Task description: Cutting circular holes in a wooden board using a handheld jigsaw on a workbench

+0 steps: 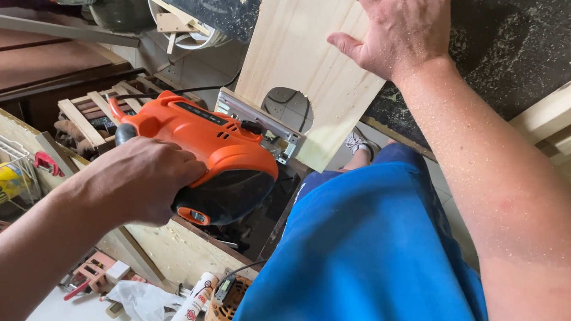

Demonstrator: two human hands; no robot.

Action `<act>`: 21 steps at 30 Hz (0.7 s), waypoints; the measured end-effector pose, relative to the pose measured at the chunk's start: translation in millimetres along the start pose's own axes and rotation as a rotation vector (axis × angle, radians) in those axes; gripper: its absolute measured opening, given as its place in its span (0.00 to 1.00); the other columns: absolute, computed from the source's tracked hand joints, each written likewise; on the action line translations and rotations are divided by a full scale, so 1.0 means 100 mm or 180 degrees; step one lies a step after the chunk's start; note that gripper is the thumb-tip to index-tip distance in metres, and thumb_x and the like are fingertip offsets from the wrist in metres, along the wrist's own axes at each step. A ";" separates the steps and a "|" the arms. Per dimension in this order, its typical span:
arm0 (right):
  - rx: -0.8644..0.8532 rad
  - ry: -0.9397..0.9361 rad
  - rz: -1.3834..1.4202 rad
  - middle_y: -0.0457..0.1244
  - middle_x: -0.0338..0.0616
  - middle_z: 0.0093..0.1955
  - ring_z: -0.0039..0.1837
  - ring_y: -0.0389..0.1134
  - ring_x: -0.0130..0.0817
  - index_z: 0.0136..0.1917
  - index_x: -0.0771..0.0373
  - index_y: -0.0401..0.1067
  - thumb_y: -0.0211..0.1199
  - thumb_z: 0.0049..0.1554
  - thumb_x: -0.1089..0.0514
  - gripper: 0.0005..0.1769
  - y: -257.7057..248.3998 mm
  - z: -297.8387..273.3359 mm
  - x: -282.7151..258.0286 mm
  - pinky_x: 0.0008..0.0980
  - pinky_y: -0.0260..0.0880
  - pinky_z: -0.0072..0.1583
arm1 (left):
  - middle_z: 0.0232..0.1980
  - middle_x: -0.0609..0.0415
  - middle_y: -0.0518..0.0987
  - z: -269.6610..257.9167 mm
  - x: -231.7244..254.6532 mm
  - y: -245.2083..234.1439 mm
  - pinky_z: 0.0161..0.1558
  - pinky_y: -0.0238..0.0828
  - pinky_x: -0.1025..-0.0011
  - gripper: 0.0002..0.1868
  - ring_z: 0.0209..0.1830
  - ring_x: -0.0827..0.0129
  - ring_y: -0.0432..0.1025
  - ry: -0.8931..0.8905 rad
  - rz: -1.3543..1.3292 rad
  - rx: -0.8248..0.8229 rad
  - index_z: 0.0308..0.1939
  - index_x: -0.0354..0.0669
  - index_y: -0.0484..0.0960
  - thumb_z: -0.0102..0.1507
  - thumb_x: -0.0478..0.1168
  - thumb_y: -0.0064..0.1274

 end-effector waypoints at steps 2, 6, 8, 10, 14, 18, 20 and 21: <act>0.0010 0.0023 0.0046 0.66 0.35 0.67 0.61 0.66 0.40 0.81 0.38 0.68 0.59 0.61 0.08 0.49 -0.01 0.00 0.01 0.42 0.62 0.51 | 0.25 0.65 0.76 0.01 0.01 0.02 0.32 0.67 0.65 0.10 0.27 0.67 0.70 0.0008 -0.0077 0.0048 0.30 0.55 0.77 0.49 0.32 0.53; 0.0016 0.0014 0.0019 0.66 0.35 0.66 0.60 0.67 0.40 0.81 0.37 0.68 0.59 0.60 0.08 0.49 -0.04 0.01 0.00 0.41 0.63 0.49 | 0.24 0.64 0.75 0.00 0.06 0.01 0.32 0.68 0.63 0.09 0.27 0.65 0.70 -0.0020 -0.0138 0.0126 0.28 0.54 0.75 0.49 0.32 0.51; -0.0023 0.0022 0.0108 0.65 0.37 0.70 0.63 0.65 0.43 0.81 0.40 0.69 0.60 0.60 0.09 0.50 -0.04 0.02 0.01 0.43 0.62 0.52 | 0.24 0.64 0.75 -0.01 0.09 0.00 0.31 0.66 0.65 0.10 0.26 0.66 0.68 -0.0064 -0.0185 0.0078 0.28 0.53 0.73 0.50 0.30 0.51; -0.0002 0.0013 0.0103 0.64 0.37 0.71 0.64 0.65 0.43 0.81 0.40 0.69 0.61 0.60 0.09 0.50 -0.05 0.02 0.01 0.43 0.62 0.53 | 0.24 0.63 0.75 -0.01 0.10 0.04 0.30 0.66 0.64 0.10 0.26 0.65 0.69 0.0030 -0.0255 0.0236 0.28 0.53 0.74 0.48 0.31 0.51; -0.0030 0.0034 0.0149 0.65 0.36 0.68 0.62 0.65 0.43 0.81 0.39 0.69 0.60 0.59 0.09 0.50 -0.05 0.03 0.01 0.43 0.62 0.52 | 0.24 0.64 0.76 -0.01 0.12 0.07 0.28 0.67 0.64 0.09 0.26 0.65 0.70 0.0040 -0.0430 0.0377 0.27 0.53 0.75 0.48 0.31 0.52; 0.0056 0.0008 0.0106 0.65 0.35 0.69 0.62 0.65 0.42 0.81 0.39 0.69 0.61 0.59 0.08 0.50 -0.05 0.01 0.01 0.42 0.63 0.52 | 0.23 0.63 0.75 -0.02 0.12 0.15 0.26 0.66 0.63 0.10 0.24 0.64 0.69 0.0105 -0.0420 0.0528 0.28 0.52 0.75 0.46 0.32 0.53; 0.0094 -0.0011 0.0028 0.65 0.35 0.69 0.62 0.66 0.41 0.81 0.39 0.69 0.60 0.61 0.08 0.50 -0.05 0.01 0.01 0.41 0.62 0.52 | 0.22 0.63 0.76 -0.03 0.13 0.14 0.23 0.68 0.62 0.09 0.21 0.63 0.69 0.0160 -0.0579 0.0810 0.27 0.50 0.75 0.44 0.33 0.54; 0.0094 -0.0012 0.0027 0.65 0.35 0.69 0.62 0.66 0.41 0.81 0.39 0.69 0.60 0.61 0.08 0.50 -0.05 0.01 0.01 0.41 0.62 0.52 | 0.22 0.63 0.76 -0.04 0.15 0.15 0.23 0.68 0.62 0.09 0.21 0.63 0.69 0.0160 -0.0580 0.0811 0.27 0.50 0.75 0.44 0.33 0.54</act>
Point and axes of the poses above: each hand's wrist, its own z-axis towards the middle knuckle, its own y-axis out of the palm, x = y × z, the point moved 8 cm from there along z, towards the middle knuckle
